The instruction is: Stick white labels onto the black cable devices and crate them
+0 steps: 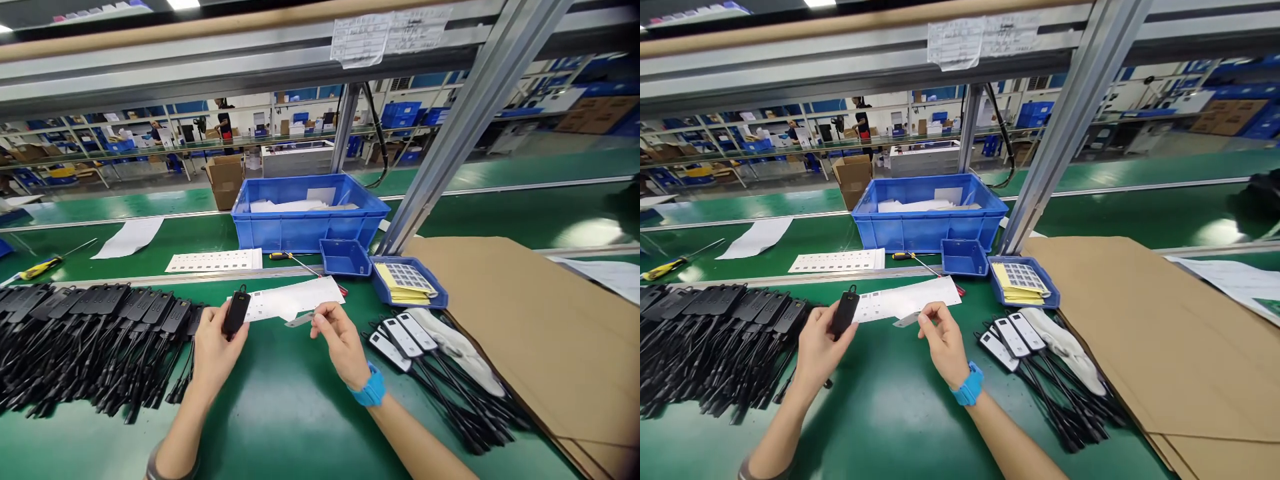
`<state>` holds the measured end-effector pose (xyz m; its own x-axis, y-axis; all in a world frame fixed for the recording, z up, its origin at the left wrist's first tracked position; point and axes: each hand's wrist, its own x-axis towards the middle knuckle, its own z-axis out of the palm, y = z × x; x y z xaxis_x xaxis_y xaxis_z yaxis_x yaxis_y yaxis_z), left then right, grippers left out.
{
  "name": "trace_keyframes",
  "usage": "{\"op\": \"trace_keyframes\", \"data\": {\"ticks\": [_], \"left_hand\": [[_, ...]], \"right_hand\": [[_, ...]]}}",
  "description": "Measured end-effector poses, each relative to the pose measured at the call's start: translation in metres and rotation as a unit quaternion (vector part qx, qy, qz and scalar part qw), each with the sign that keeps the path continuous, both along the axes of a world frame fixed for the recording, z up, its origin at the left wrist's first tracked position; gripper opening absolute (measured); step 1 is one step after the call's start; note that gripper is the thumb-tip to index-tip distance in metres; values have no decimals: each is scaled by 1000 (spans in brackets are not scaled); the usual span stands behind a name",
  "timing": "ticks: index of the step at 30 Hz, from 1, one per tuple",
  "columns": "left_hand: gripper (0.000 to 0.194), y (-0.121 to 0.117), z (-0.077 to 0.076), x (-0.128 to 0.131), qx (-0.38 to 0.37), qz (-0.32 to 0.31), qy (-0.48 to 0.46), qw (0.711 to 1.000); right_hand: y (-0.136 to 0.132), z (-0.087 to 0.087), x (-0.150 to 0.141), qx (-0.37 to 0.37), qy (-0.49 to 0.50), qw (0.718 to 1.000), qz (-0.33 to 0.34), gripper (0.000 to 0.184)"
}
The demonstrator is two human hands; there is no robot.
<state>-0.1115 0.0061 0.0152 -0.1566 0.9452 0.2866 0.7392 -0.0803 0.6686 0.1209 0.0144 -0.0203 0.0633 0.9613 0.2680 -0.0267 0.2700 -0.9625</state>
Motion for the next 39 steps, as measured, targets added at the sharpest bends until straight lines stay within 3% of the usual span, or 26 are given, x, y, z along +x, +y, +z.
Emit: {"op": "trace_keyframes", "data": {"ticks": [2,5,7,9,16,25,39], "left_hand": [[44,-5,0,16,-78,-75,-194,975],[40,-15,-3,40,-207,-142,-427,869],[36,-21,-6,53,-268,-153,-506,805],[36,-26,-10,61,-312,-162,-526,774],[57,-33,-15,68,-351,-225,-518,747],[57,-34,-13,69,-361,-249,-532,724],[55,-36,-11,73,-346,-256,-502,750]], "right_hand": [[1,1,1,-7,44,999,21,19],[1,3,2,-23,87,995,36,18],[-1,6,2,-32,79,996,36,18],[-3,10,1,-40,52,997,37,19],[-10,12,-1,-43,-48,998,15,16],[-17,10,-2,-38,-89,995,14,11],[-18,11,-4,-41,-96,995,-6,9]]}}
